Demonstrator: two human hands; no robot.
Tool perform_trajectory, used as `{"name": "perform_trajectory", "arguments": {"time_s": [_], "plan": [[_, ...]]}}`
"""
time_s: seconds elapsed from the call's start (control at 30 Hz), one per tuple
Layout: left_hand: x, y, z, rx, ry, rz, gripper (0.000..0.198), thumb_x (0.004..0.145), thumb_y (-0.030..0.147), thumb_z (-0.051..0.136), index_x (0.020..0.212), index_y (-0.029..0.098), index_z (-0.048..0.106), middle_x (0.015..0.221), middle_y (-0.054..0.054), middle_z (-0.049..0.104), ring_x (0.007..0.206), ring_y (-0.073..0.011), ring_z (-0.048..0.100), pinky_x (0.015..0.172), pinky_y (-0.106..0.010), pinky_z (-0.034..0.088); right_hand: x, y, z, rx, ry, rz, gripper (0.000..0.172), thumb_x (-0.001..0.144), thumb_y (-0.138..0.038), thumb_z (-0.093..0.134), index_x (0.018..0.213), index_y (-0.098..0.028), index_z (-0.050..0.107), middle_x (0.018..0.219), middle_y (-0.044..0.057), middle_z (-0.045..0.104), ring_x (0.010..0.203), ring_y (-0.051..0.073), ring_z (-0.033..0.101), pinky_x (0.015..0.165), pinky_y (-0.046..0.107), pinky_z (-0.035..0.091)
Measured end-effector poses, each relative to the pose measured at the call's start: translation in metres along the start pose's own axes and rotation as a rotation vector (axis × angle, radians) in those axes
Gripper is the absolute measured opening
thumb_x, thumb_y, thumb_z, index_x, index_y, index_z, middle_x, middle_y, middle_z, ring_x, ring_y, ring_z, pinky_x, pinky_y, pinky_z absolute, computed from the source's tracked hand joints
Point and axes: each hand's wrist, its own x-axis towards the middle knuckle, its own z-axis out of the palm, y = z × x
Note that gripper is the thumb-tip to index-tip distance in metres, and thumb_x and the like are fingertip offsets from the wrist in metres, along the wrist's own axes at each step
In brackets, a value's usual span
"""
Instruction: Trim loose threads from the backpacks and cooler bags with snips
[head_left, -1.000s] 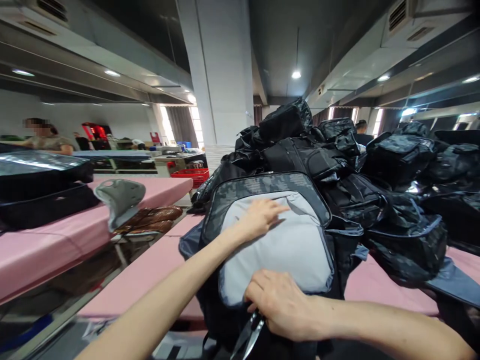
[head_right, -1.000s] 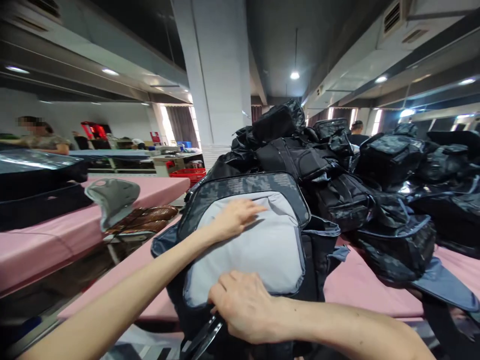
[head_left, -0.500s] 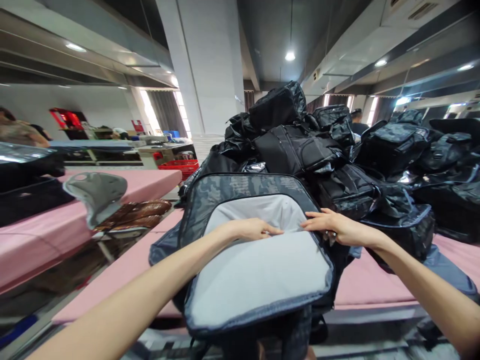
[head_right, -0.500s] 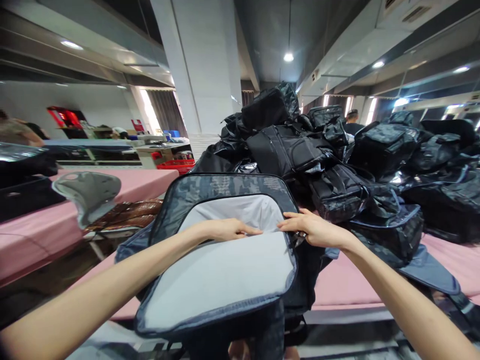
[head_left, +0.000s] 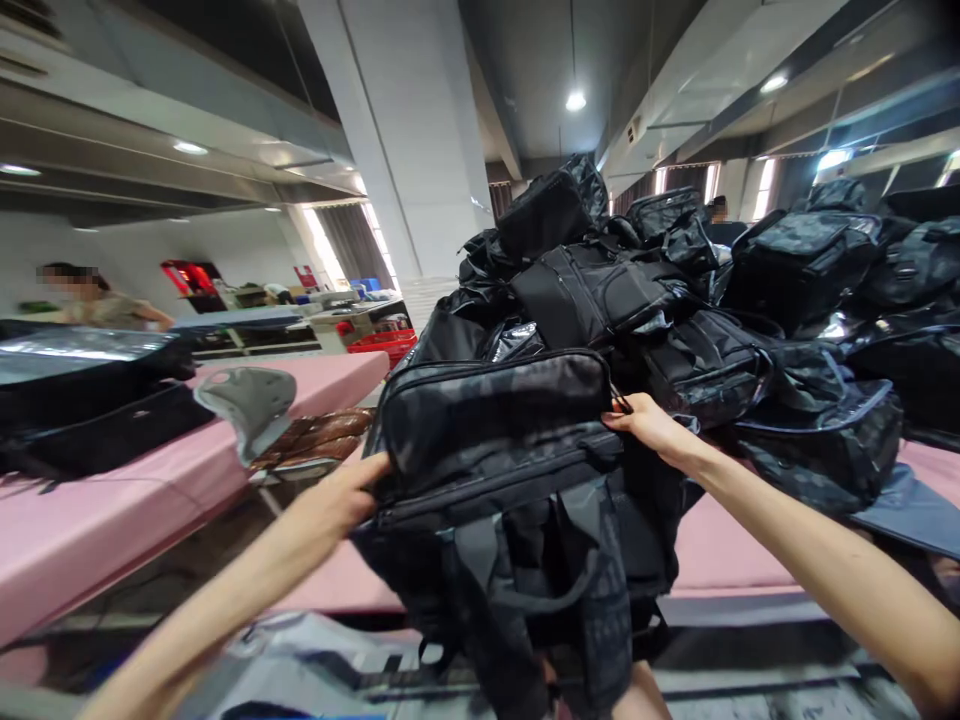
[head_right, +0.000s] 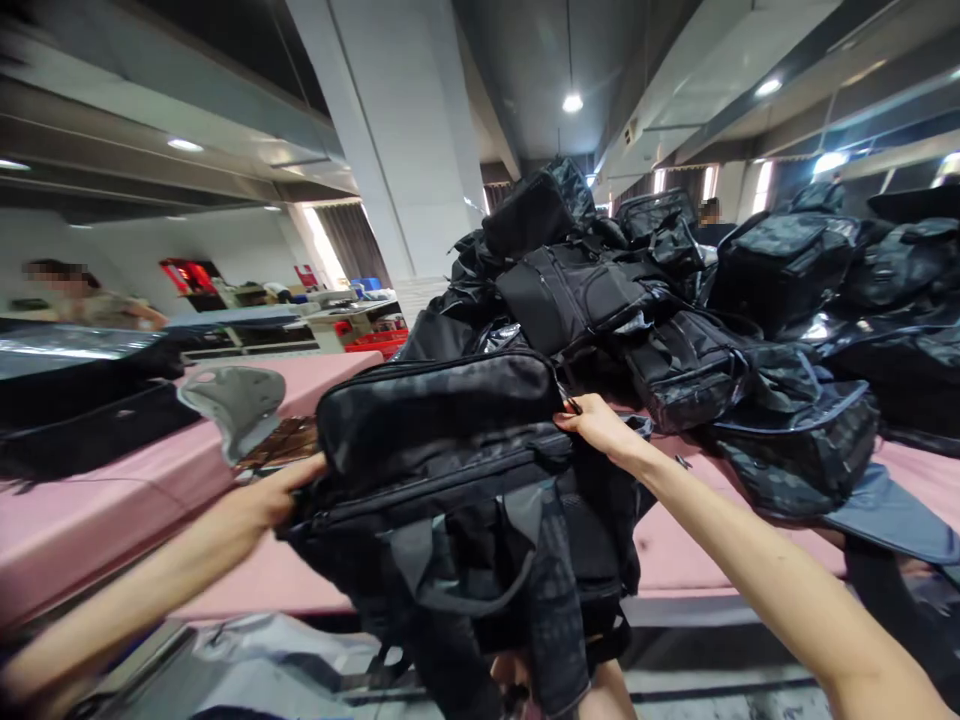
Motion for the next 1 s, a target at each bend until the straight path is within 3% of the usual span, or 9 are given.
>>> {"name": "perform_trajectory", "arguments": {"time_s": [0.07,0.17,0.33,0.43,0.53,0.6,0.73,0.87,1.0], "plan": [[0.000,0.014,0.022,0.132,-0.032,0.032,0.042,0.074,0.055,0.039,0.083,0.021,0.061,0.098,-0.008,0.068,0.094,-0.0269,0.058,0.086,-0.039,0.041,0.000,0.000,0.001,0.094,0.063,0.034,0.039,0.056,-0.046,0.065,0.053,-0.018,0.038,0.052,-0.006,0.037,0.052,0.008,0.034,0.052,0.023,0.028],[0.031,0.040,0.050,0.317,0.008,-0.089,0.036,0.080,0.045,0.033,0.067,0.018,0.053,0.079,-0.011,0.066,0.083,-0.0262,0.059,0.083,-0.038,0.039,-0.010,0.001,-0.006,0.156,0.135,0.043,0.047,0.052,-0.054,0.067,0.052,-0.019,0.035,0.051,-0.007,0.035,0.051,0.007,0.033,0.051,0.022,0.027],[0.105,0.067,0.073,0.119,-0.026,-0.245,0.040,0.082,0.048,0.032,0.064,0.019,0.052,0.072,-0.007,0.063,0.076,-0.0217,0.059,0.064,-0.026,0.038,-0.026,0.013,-0.033,0.108,0.182,-0.018,0.042,0.066,-0.054,0.058,0.054,-0.018,0.042,0.053,-0.005,0.041,0.052,0.009,0.037,0.054,0.023,0.031],[0.129,0.068,0.082,0.035,-0.069,-0.291,0.042,0.081,0.048,0.032,0.068,0.018,0.058,0.077,-0.009,0.065,0.079,-0.0234,0.060,0.062,-0.026,0.037,-0.037,0.017,-0.052,-0.084,0.327,-0.169,0.030,0.079,-0.043,0.048,0.072,-0.016,0.058,0.069,0.002,0.057,0.068,0.014,0.051,0.065,0.027,0.039],[0.133,0.062,0.087,0.051,-0.118,-0.325,0.043,0.081,0.047,0.032,0.075,0.017,0.062,0.083,-0.011,0.067,0.086,-0.0267,0.061,0.065,-0.028,0.038,-0.056,0.020,-0.058,-0.414,0.458,-0.416,0.025,0.085,-0.026,0.041,0.098,-0.021,0.062,0.099,0.006,0.060,0.089,0.016,0.055,0.076,0.029,0.041],[0.131,0.059,0.086,0.075,-0.122,-0.351,0.044,0.081,0.047,0.032,0.080,0.017,0.064,0.088,-0.013,0.067,0.090,-0.0290,0.060,0.067,-0.030,0.039,-0.067,0.022,-0.050,-0.654,0.386,-0.529,0.029,0.084,-0.017,0.040,0.102,-0.024,0.062,0.104,0.005,0.060,0.089,0.015,0.056,0.075,0.026,0.041],[0.125,0.054,0.082,0.118,-0.105,-0.387,0.046,0.082,0.047,0.032,0.088,0.017,0.066,0.094,-0.015,0.067,0.095,-0.0325,0.059,0.071,-0.034,0.041,-0.067,0.024,-0.024,-0.970,0.305,-0.580,0.038,0.081,-0.006,0.039,0.102,-0.026,0.063,0.103,0.004,0.061,0.075,0.011,0.057,0.065,0.023,0.039],[0.119,0.044,0.075,0.167,-0.112,-0.422,0.046,0.082,0.046,0.030,0.088,0.017,0.066,0.095,-0.016,0.067,0.094,-0.0328,0.060,0.071,-0.035,0.042,-0.039,0.022,-0.021,-0.696,0.500,-0.536,0.024,0.081,-0.011,0.040,0.083,-0.018,0.062,0.086,0.004,0.061,0.070,0.011,0.055,0.060,0.021,0.037],[0.115,0.040,0.071,0.235,-0.162,-0.382,0.045,0.082,0.047,0.031,0.085,0.018,0.066,0.091,-0.015,0.068,0.090,-0.0315,0.061,0.071,-0.034,0.043,-0.018,0.031,-0.040,-0.395,0.807,-0.293,0.015,0.082,-0.028,0.046,0.076,-0.018,0.055,0.069,0.000,0.055,0.063,0.013,0.051,0.059,0.023,0.037]]}}
